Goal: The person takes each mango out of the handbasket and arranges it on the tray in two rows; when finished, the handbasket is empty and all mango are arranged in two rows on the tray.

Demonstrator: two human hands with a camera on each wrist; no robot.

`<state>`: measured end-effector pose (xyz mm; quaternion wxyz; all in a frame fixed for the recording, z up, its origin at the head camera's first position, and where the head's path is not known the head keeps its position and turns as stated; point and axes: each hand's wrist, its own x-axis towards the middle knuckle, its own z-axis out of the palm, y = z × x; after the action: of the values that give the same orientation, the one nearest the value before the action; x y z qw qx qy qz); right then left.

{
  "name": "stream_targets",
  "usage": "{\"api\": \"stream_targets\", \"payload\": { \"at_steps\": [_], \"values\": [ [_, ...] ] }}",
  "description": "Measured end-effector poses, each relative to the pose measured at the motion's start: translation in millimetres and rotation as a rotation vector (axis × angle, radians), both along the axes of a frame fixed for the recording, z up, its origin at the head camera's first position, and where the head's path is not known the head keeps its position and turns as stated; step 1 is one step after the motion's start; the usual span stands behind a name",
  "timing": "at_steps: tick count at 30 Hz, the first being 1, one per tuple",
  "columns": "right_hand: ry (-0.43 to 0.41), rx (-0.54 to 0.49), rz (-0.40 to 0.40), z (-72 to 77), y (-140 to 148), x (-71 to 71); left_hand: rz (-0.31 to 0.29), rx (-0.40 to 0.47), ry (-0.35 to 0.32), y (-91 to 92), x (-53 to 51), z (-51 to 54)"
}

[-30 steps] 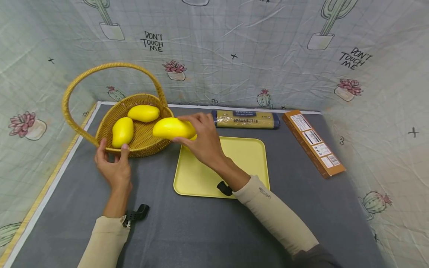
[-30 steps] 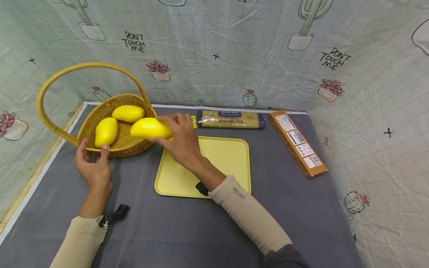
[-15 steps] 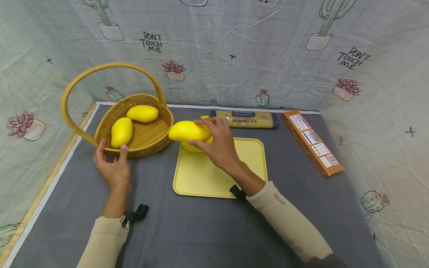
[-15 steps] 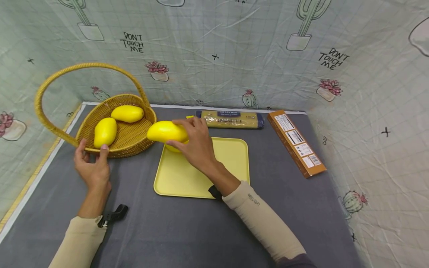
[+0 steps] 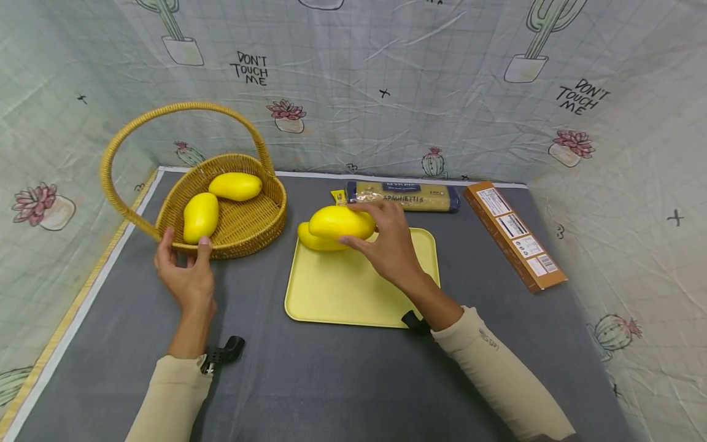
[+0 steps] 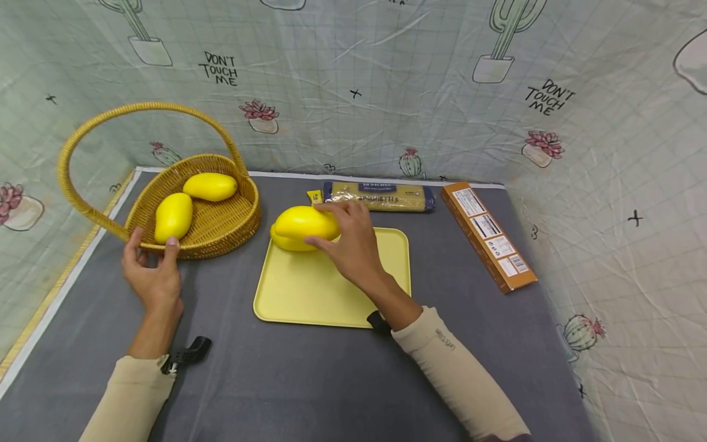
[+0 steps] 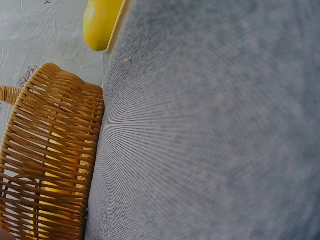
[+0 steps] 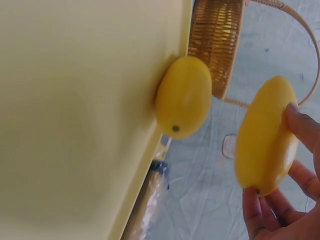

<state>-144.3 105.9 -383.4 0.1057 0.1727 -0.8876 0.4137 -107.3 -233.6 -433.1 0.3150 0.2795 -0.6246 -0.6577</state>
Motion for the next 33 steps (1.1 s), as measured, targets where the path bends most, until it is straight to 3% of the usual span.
{"api": "stream_targets", "payload": {
  "at_steps": [11,18,25,33],
  "values": [
    [-0.058,0.054,-0.081,-5.9,34.7,0.9,-0.006,-0.002,0.004,-7.8,-3.5,-12.3],
    [-0.144,0.103,-0.099,-15.3,57.8,-3.3,-0.007,-0.019,-0.002,0.0,-0.7,-2.3],
    [-0.214,0.169,-0.100,-23.3,77.4,-10.8,-0.009,-0.016,-0.005,-5.6,-2.5,-9.8],
    [-0.262,0.276,-0.107,-30.3,84.9,-18.1,-0.011,-0.021,-0.016,-1.8,0.0,-2.6]
  ]
}}
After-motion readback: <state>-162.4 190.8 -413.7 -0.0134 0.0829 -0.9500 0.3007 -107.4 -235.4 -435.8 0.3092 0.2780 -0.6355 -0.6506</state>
